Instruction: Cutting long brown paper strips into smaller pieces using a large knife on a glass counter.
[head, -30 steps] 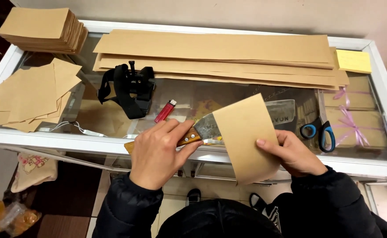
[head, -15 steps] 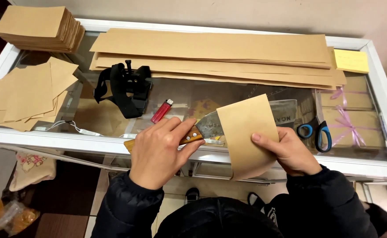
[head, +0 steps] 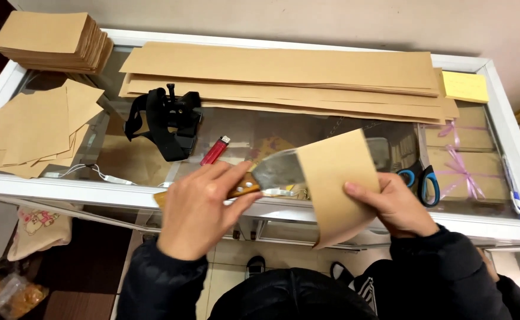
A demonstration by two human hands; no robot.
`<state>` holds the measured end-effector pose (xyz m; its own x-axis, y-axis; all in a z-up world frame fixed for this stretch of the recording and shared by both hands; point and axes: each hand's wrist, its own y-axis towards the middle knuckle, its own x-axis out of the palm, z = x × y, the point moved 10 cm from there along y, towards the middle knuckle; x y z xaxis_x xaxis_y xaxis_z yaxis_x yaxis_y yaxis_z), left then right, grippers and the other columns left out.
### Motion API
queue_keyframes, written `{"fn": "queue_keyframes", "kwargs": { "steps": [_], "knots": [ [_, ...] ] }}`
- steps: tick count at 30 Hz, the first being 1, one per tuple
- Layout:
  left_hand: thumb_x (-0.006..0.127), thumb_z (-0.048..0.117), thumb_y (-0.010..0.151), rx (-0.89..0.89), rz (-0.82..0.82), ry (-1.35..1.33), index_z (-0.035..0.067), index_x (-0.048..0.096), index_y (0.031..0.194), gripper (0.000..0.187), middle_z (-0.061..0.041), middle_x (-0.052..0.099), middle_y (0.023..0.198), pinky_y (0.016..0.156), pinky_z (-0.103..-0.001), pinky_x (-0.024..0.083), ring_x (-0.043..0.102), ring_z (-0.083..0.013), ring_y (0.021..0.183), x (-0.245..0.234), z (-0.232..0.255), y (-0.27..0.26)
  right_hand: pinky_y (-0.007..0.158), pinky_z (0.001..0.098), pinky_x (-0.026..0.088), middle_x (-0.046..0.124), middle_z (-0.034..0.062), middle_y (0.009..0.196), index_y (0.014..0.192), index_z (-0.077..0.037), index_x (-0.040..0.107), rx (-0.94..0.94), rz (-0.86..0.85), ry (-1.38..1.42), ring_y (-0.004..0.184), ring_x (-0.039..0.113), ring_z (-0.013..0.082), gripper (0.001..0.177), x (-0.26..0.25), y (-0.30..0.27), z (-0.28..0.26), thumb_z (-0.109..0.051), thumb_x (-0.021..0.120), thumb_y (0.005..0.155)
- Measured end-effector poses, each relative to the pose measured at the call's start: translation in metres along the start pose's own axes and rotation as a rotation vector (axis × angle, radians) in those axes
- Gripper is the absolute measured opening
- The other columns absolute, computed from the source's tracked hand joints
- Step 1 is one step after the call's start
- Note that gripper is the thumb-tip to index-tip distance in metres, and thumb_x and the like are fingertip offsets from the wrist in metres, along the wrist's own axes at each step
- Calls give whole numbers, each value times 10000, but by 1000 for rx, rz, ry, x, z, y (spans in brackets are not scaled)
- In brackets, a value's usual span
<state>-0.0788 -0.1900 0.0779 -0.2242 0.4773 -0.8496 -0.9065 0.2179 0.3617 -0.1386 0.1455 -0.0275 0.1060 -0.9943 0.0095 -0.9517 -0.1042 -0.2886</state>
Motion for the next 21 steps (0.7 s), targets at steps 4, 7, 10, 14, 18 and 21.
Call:
{"fn": "queue_keyframes", "kwargs": {
  "steps": [4,7,10,14,18,21],
  "knots": [
    [895,489,895,-13,33,56,256,839,1318,486,7,772,929,728,-431,609,780,-280,919,-30,-2,-8,743,560,678,840,291,846,983,121,841,-20,26,-8,727,832,394,207,-23,-2,-6,-76,895,950],
    [897,530,937,37,62,127,187,837,1343,535,0,824,1022,596,-467,579,758,-255,850,-46,6,-10,984,425,589,853,238,1306,1225,161,826,151,57,14,1121,755,295,400,-32,-6,4,-120,794,942],
    [884,552,943,10,61,150,224,829,1335,514,13,820,1041,566,-481,567,760,-261,882,-40,9,-10,1008,451,613,854,256,1325,1221,168,827,134,20,25,1150,772,321,402,-19,-10,-1,-119,785,942],
    [862,527,974,87,41,89,171,805,1340,514,-27,839,1046,602,-426,641,783,-211,866,-24,31,-4,957,441,639,889,265,1255,1178,155,857,160,-25,9,1050,798,323,413,10,-14,4,-132,843,881],
    [864,506,1000,73,44,105,185,768,1292,444,14,731,953,532,-481,535,711,-271,837,-21,36,-1,922,390,611,900,199,1225,1166,137,876,183,-54,-49,1069,786,268,427,33,-22,0,-194,844,896],
    [828,537,1024,97,31,120,194,767,1303,446,19,696,901,475,-444,495,688,-244,779,-25,35,-3,856,399,626,913,205,1124,1043,145,896,196,-68,-95,996,798,279,387,30,-23,3,-211,868,893]
  ]
}}
